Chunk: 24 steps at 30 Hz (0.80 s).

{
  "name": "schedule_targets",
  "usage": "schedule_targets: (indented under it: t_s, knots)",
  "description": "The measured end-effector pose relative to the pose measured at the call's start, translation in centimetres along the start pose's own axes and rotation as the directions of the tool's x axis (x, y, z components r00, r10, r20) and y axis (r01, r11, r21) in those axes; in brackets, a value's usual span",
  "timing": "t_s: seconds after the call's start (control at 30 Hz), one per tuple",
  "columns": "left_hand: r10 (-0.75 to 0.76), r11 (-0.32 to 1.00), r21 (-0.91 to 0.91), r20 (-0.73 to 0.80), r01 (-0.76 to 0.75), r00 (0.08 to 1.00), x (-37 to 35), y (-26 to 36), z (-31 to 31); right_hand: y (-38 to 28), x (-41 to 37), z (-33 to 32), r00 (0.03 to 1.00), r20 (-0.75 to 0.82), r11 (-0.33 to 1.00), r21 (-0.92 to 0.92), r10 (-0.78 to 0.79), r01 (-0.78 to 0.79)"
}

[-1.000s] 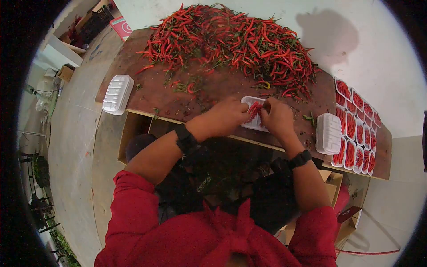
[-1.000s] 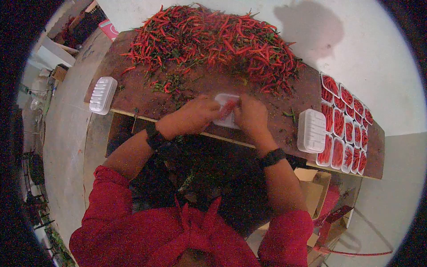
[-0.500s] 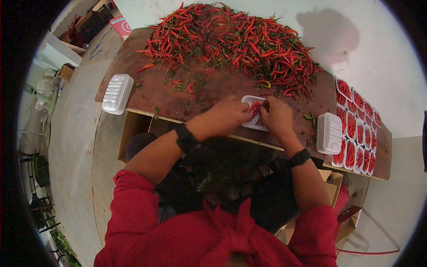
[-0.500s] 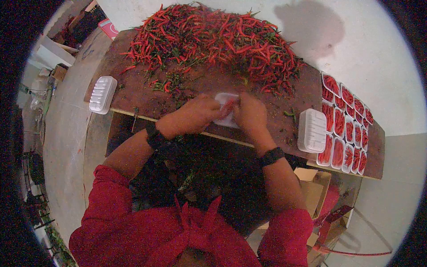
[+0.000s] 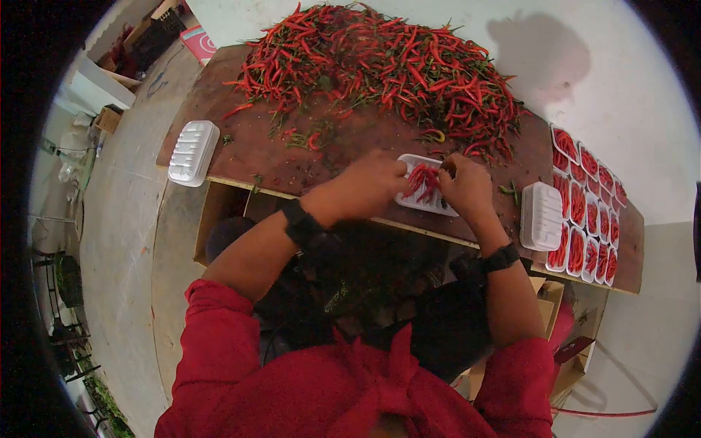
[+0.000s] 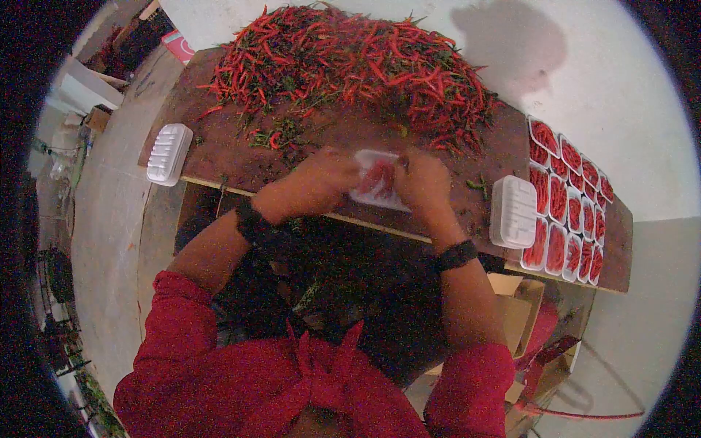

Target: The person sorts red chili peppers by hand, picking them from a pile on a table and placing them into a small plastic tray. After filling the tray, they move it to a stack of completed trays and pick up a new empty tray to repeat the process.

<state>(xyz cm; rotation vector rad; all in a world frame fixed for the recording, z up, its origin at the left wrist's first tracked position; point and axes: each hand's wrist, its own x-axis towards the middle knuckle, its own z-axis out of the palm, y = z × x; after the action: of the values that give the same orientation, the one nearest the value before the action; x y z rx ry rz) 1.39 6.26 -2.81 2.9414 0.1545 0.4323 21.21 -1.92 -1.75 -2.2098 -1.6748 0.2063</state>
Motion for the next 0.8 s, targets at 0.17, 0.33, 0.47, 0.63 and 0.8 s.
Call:
schedule_targets:
  t_s: [0.17, 0.33, 0.47, 0.63, 0.8]
  knots:
    - [-0.091, 0.995, 0.042, 0.165, 0.085, 0.982, 0.1, -0.5, -0.7, 0.3, -0.1, 0.0, 0.998, 0.070, 1.000, -0.009, -0.006, 0.007]
    - [-0.126, 0.992, 0.019, 0.042, 0.126, 0.991, -0.4, -0.6, -1.5, 0.2, -0.3, 0.0, 0.990, 0.140, 0.999, -0.040, 0.012, -0.007]
    - [-0.115, 0.993, 0.002, -0.002, 0.115, 0.993, -1.0, -1.1, -1.5, 0.0, -0.6, -0.4, 0.984, 0.181, 0.997, -0.073, 0.004, 0.009]
    - [-0.140, 0.990, 0.023, 0.033, 0.139, 0.990, -0.8, -0.9, -1.1, 0.6, -0.6, 0.2, 0.980, 0.199, 0.992, -0.121, 0.003, 0.022]
    - [-0.141, 0.990, 0.014, 0.087, 0.141, 0.986, 0.1, -0.7, -0.9, 0.6, -0.4, 0.4, 0.990, 0.141, 0.982, -0.189, 0.025, 0.002]
